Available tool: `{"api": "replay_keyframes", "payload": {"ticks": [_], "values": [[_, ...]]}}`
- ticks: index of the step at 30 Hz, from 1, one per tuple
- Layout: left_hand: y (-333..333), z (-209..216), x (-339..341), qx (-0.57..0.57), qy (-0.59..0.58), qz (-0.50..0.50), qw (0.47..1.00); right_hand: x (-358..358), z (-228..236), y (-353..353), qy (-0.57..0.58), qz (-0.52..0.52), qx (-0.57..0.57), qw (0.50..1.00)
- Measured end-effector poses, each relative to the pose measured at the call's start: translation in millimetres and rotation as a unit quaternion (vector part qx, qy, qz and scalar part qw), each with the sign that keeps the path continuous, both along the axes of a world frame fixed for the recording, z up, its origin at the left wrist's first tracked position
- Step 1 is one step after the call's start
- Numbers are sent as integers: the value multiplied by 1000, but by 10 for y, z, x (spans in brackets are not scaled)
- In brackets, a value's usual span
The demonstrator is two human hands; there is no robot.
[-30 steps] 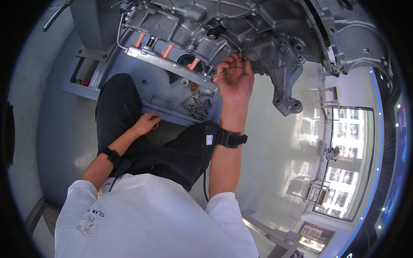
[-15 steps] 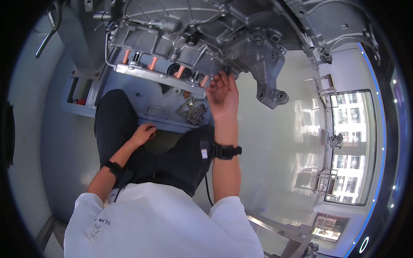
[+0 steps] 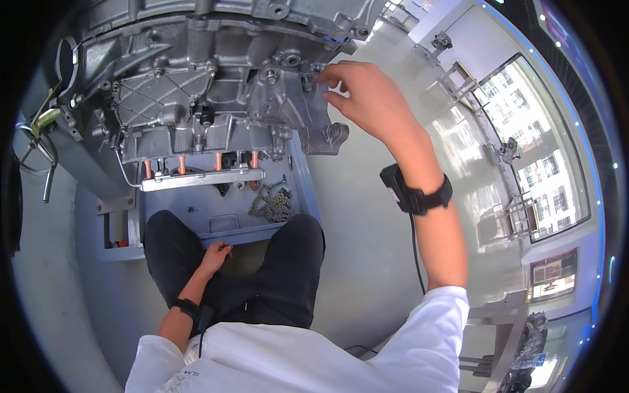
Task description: Positioning an engine mounting bracket onto an engine block and hand-tightening bolts.
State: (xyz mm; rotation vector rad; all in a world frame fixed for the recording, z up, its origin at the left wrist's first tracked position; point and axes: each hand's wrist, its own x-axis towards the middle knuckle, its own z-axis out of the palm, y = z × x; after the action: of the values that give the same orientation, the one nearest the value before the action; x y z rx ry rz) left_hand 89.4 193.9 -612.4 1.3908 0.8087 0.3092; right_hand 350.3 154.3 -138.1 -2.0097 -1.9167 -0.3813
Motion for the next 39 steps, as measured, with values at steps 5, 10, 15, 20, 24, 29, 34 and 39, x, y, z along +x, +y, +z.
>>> {"api": "replay_keyframes", "payload": {"ticks": [5, 10, 15, 20, 24, 29, 34, 39], "values": [[-11, 91, 17, -54, -34, 28, 998, 140, -129, 274, -59, 47, -69, 995], [7, 62, -28, -51, -33, 24, 998, 113, -120, 347, -35, 78, -70, 994], [-4, 76, -55, -30, -35, 18, 999, 122, -190, 313, -53, 112, -31, 992], [-15, 112, -60, -37, -43, 22, 998, 83, -220, 286, -53, 97, -23, 994], [-7, 107, -44, -38, -42, 29, 998, 58, -212, 295, 2, 33, -14, 999], [-2, 102, -35, -37, -39, 31, 998, 50, -219, 309, -55, 29, -15, 998], [-6, 93, -45, -48, -34, 36, 998, -25, -173, 302, -27, -75, -55, 995], [-23, 86, -20, -36, -38, 26, 998, 154, -347, 329, -143, -79, 28, 986]]}}
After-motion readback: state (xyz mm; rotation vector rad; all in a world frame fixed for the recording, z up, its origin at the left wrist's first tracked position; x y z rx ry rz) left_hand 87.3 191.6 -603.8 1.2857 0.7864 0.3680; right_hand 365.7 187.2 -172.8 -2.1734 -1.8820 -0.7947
